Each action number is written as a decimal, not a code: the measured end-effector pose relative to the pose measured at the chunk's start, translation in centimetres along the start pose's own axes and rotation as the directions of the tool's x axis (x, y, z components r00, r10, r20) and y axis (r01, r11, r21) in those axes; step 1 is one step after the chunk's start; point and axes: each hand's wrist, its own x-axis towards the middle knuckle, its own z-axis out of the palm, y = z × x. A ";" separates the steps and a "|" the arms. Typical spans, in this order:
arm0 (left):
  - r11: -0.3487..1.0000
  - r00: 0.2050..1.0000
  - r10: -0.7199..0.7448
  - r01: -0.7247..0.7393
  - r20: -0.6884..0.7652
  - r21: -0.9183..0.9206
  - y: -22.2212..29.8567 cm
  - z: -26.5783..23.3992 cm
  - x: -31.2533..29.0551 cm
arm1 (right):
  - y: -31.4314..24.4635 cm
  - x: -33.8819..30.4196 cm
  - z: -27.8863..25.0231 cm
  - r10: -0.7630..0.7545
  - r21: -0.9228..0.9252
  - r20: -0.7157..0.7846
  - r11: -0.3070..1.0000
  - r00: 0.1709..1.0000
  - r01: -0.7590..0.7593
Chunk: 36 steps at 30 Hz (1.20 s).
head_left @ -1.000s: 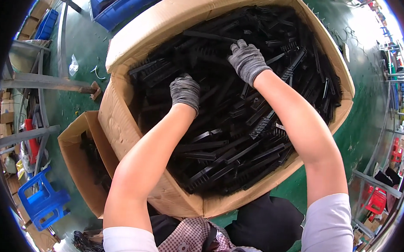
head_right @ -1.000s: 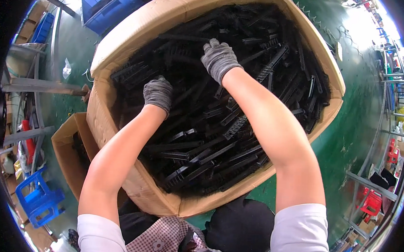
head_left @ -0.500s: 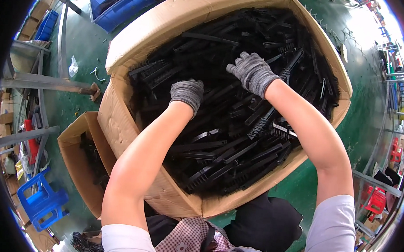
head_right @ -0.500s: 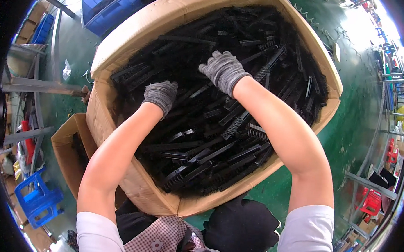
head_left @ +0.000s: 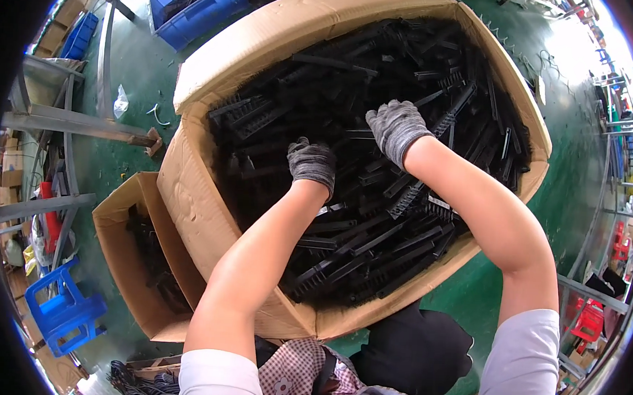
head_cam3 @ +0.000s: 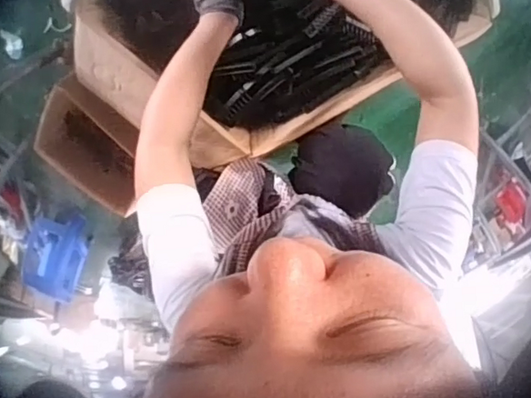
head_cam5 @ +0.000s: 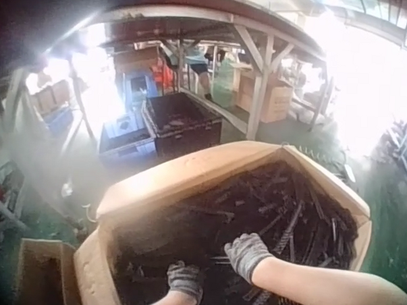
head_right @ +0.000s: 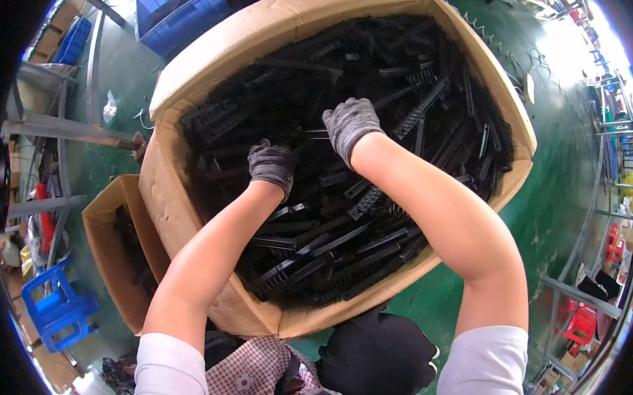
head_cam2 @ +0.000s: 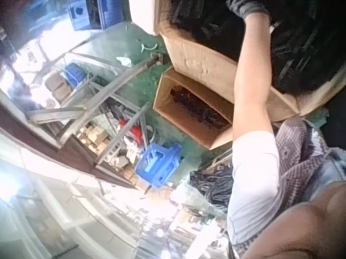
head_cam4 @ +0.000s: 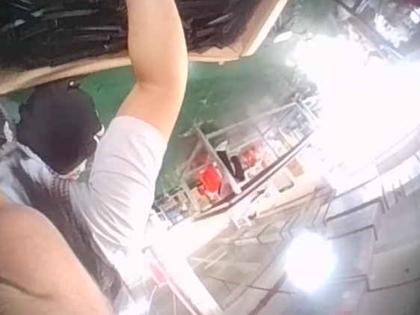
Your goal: The person sorts black plastic components by hand, transferring them from a large shipping box into a smaller cardboard container.
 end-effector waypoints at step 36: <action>0.780 0.633 -0.621 0.437 -0.463 -0.448 -33.6 0.8 -36.9 | -31.6 -7.2 -13.8 -0.392 0.856 -0.371 0.207 0.842 0.473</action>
